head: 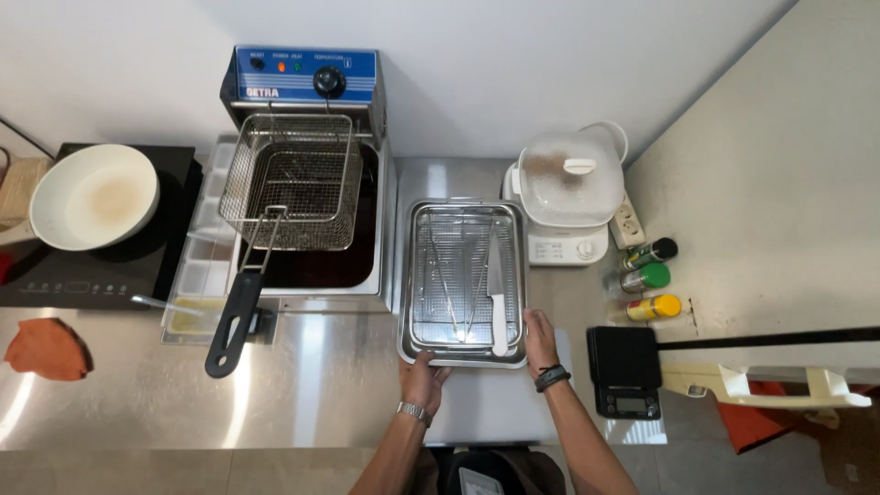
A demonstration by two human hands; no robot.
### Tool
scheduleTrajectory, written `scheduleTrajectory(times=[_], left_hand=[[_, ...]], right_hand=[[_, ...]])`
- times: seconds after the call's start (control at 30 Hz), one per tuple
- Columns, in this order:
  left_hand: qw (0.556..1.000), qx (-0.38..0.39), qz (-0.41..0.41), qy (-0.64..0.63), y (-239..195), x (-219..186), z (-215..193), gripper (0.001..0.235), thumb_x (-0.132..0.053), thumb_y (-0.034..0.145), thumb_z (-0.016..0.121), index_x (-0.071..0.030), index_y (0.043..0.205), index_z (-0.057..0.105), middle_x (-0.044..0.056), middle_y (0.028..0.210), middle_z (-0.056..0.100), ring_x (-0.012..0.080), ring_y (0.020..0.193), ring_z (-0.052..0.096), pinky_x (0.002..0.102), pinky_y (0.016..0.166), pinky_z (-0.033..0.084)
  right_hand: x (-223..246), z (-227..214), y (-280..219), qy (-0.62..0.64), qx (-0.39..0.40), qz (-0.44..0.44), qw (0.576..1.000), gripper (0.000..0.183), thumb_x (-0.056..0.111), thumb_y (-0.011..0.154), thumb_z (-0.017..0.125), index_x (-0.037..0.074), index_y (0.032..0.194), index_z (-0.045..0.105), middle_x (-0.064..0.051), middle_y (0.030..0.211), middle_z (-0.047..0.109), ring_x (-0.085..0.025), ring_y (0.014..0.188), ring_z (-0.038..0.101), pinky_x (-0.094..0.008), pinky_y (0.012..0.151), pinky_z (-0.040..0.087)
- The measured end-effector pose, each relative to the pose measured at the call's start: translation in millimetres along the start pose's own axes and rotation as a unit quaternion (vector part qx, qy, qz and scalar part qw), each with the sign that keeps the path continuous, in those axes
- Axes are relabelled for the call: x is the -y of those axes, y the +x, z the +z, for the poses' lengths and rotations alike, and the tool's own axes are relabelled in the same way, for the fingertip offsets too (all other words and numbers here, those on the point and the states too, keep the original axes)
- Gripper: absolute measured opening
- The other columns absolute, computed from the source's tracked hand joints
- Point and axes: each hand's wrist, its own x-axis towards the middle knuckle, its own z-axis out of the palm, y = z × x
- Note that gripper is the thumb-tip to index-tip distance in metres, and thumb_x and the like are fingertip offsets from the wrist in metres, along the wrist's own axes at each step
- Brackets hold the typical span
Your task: The person opens a refrigerator, retrieves a metal tray with tongs and a knife, and carries it to a sink. They wash a plastic cup, then rinse the tongs and knife under running water, using a sponge to scrub the tongs before rinsing again.
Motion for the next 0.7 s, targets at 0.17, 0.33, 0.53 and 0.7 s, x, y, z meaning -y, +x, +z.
scheduleTrajectory(times=[0.17,0.33,0.53,0.7], left_hand=[[0.997,0.068,0.026,0.028,-38.5,3.2,-41.7,0.038,0.001,0.083,0.057,-0.014,0.117,0.062,0.008,0.092,0.065,0.0228,0.08,0.06,0.041,0.068,0.055],[0.996,0.07,0.037,0.047,-61.5,22.1,-96.5,0.04,0.005,0.085,0.056,-0.01,0.122,0.061,0.013,0.091,0.067,0.0259,0.078,0.062,0.043,0.064,0.057],[0.995,0.011,0.059,0.076,-87.8,66.1,-178.2,0.035,0.003,0.08,0.059,-0.006,0.113,0.066,0.015,0.093,0.069,0.0298,0.084,0.063,0.049,0.068,0.056],[0.99,0.003,0.136,0.024,-100.5,91.8,-272.5,0.038,-0.006,0.077,0.056,-0.001,0.113,0.07,0.012,0.092,0.067,0.0227,0.079,0.06,0.041,0.055,0.053]], right_hand=[[27.2,-19.5,-88.6,-0.025,-0.005,-0.015,1.0,0.037,0.036,0.11,0.049,0.017,0.078,0.045,0.004,0.077,0.043,-0.012,0.072,0.04,-0.028,0.071,0.034],[18.7,-36.0,-166.3,-0.112,-0.057,-0.023,0.992,0.045,0.042,0.107,0.049,0.017,0.072,0.04,0.004,0.067,0.033,-0.013,0.062,0.033,-0.032,0.06,0.03],[-1.4,-69.5,-234.8,-0.222,-0.033,-0.016,0.974,0.051,0.045,0.108,0.045,0.014,0.068,0.034,0.001,0.062,0.028,-0.014,0.058,0.031,-0.034,0.058,0.026],[-18.9,-66.4,-272.6,-0.187,0.039,0.012,0.981,0.049,0.035,0.109,0.048,0.015,0.069,0.028,0.002,0.063,0.025,-0.012,0.058,0.029,-0.033,0.058,0.025]])
